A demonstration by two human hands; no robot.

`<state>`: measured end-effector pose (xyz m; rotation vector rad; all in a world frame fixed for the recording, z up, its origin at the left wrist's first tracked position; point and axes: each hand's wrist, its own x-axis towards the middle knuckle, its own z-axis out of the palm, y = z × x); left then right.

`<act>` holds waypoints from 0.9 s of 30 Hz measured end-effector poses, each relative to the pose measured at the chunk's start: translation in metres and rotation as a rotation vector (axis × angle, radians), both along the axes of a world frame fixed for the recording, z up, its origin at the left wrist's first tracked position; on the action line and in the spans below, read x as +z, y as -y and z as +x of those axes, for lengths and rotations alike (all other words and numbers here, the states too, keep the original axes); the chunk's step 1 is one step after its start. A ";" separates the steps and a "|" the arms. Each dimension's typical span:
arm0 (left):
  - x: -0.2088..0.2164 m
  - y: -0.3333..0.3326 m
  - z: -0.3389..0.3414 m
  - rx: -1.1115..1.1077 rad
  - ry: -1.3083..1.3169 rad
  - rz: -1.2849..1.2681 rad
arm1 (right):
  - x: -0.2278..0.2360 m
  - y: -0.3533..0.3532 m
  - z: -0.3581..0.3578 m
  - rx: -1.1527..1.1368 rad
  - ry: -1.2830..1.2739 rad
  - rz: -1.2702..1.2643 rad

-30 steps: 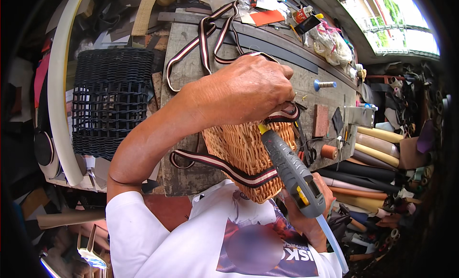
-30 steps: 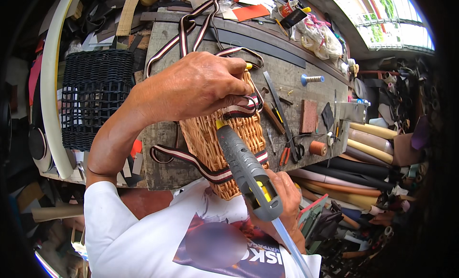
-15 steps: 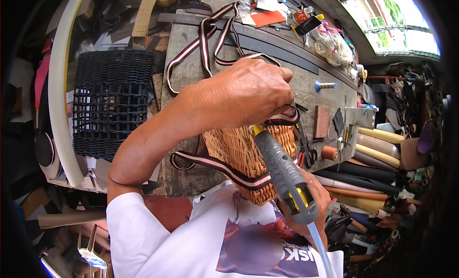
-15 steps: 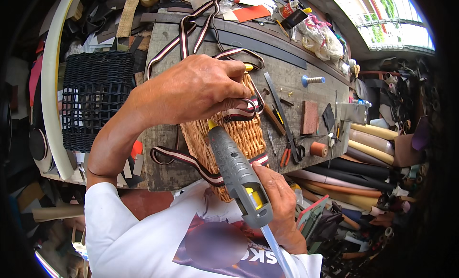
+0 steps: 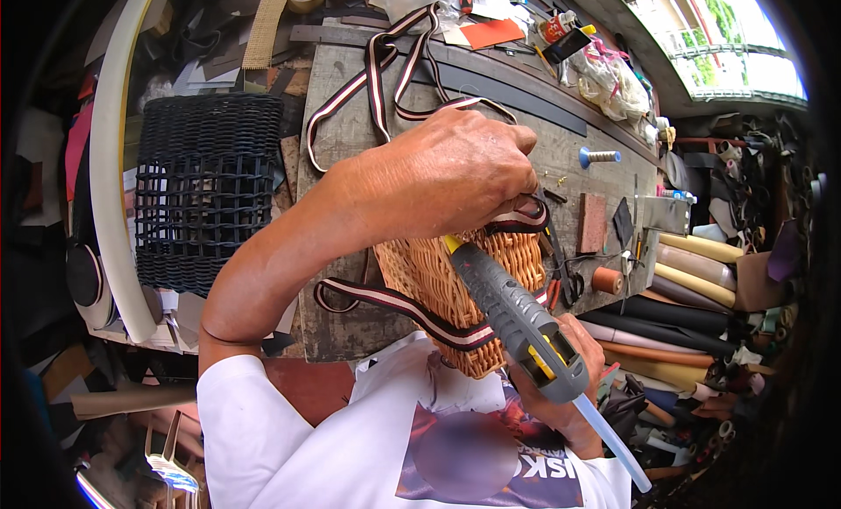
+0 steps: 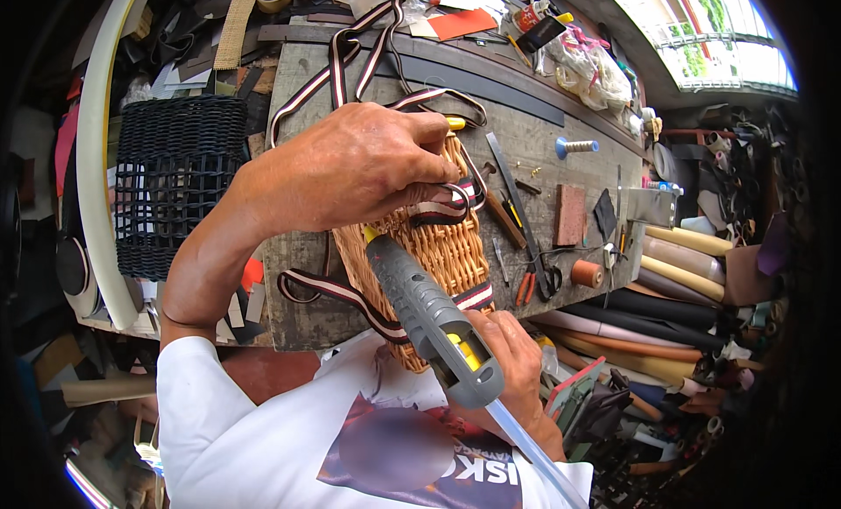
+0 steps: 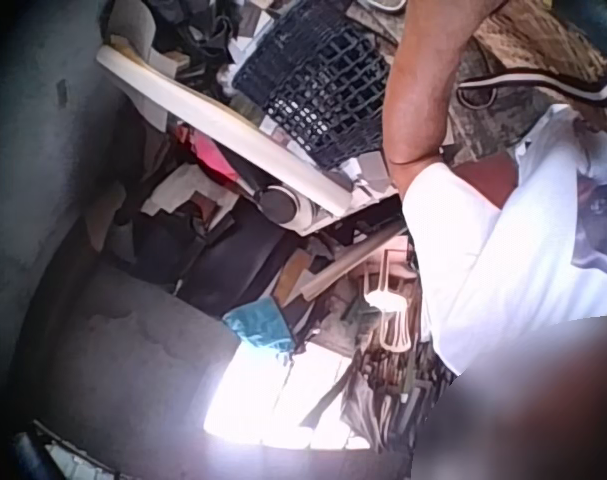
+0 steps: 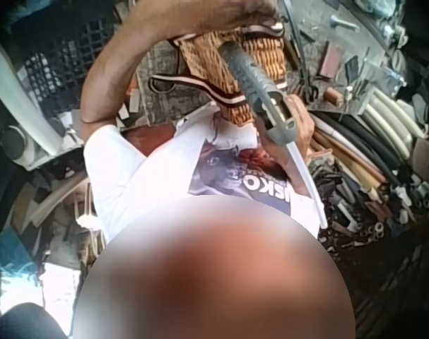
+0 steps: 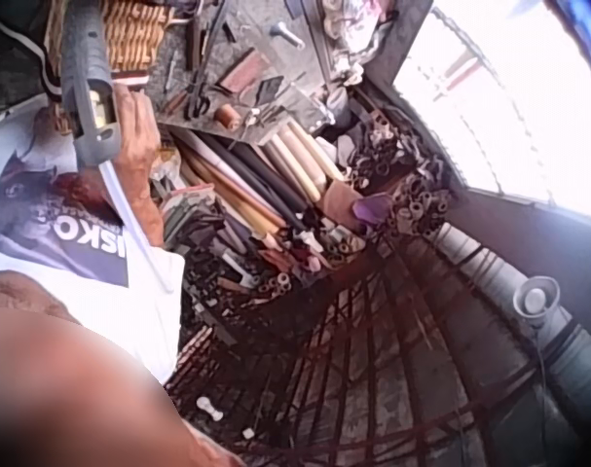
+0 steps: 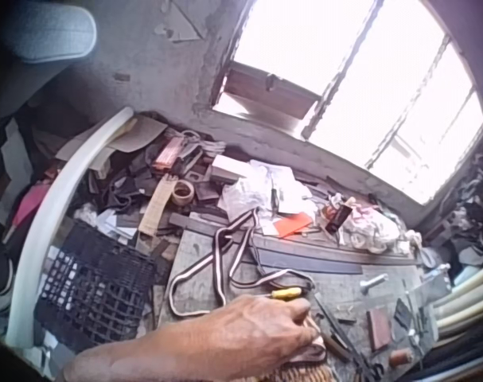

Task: Apply adhesive and fabric straps to a wicker basket.

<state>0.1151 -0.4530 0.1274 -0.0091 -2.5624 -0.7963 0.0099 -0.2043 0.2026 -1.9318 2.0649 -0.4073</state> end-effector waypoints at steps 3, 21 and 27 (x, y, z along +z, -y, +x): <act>0.001 0.000 0.001 0.006 0.015 -0.002 | 0.003 0.003 0.000 0.047 -0.010 0.026; -0.001 0.001 0.001 -0.015 0.003 0.036 | 0.008 -0.011 -0.010 -0.007 0.027 0.069; -0.002 0.001 0.002 -0.019 -0.043 0.032 | 0.004 -0.016 -0.011 -0.108 -0.018 0.049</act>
